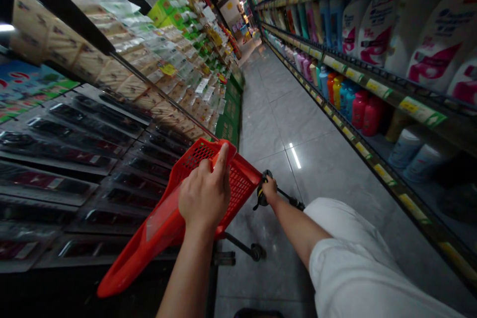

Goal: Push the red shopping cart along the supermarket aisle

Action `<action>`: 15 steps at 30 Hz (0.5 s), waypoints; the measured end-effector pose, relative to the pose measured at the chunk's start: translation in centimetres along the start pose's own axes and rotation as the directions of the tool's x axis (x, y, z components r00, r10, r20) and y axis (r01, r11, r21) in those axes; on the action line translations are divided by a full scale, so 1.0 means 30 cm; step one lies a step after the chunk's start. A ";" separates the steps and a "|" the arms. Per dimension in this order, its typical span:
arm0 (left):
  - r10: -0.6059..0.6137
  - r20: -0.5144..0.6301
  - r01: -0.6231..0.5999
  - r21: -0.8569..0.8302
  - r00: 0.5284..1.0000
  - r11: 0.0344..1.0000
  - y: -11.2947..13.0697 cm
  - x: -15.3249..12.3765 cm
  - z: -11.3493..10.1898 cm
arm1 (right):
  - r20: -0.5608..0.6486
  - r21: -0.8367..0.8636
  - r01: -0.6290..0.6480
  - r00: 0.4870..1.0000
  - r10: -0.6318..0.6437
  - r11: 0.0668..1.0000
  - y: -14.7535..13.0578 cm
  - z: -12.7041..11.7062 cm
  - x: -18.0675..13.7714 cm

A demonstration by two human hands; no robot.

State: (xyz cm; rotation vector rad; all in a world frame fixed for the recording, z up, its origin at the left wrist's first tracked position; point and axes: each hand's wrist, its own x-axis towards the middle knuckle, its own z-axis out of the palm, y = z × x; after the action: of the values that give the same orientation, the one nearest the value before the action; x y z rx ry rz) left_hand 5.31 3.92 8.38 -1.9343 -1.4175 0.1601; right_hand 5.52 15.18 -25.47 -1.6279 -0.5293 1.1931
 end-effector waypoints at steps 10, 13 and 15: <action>-0.031 0.046 0.033 -0.046 0.998 0.998 -0.009 0.014 0.005 | -0.066 0.212 0.346 0.938 -0.340 0.914 -0.333 0.057 -0.192; -0.034 0.058 0.038 -0.073 0.998 0.997 -0.005 0.014 0.005 | -0.032 0.349 0.534 0.828 -0.559 0.771 -0.459 0.015 -0.265; -0.031 0.057 0.036 -0.081 0.998 0.996 -0.001 0.012 0.004 | -0.018 0.419 0.583 0.772 -0.636 0.696 -0.510 -0.007 -0.293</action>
State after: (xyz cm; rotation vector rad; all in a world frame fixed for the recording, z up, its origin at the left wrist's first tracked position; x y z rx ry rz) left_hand 5.37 4.30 8.43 -1.9849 -1.5135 0.1433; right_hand 5.15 14.18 -7.84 -0.8994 -0.7777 0.8193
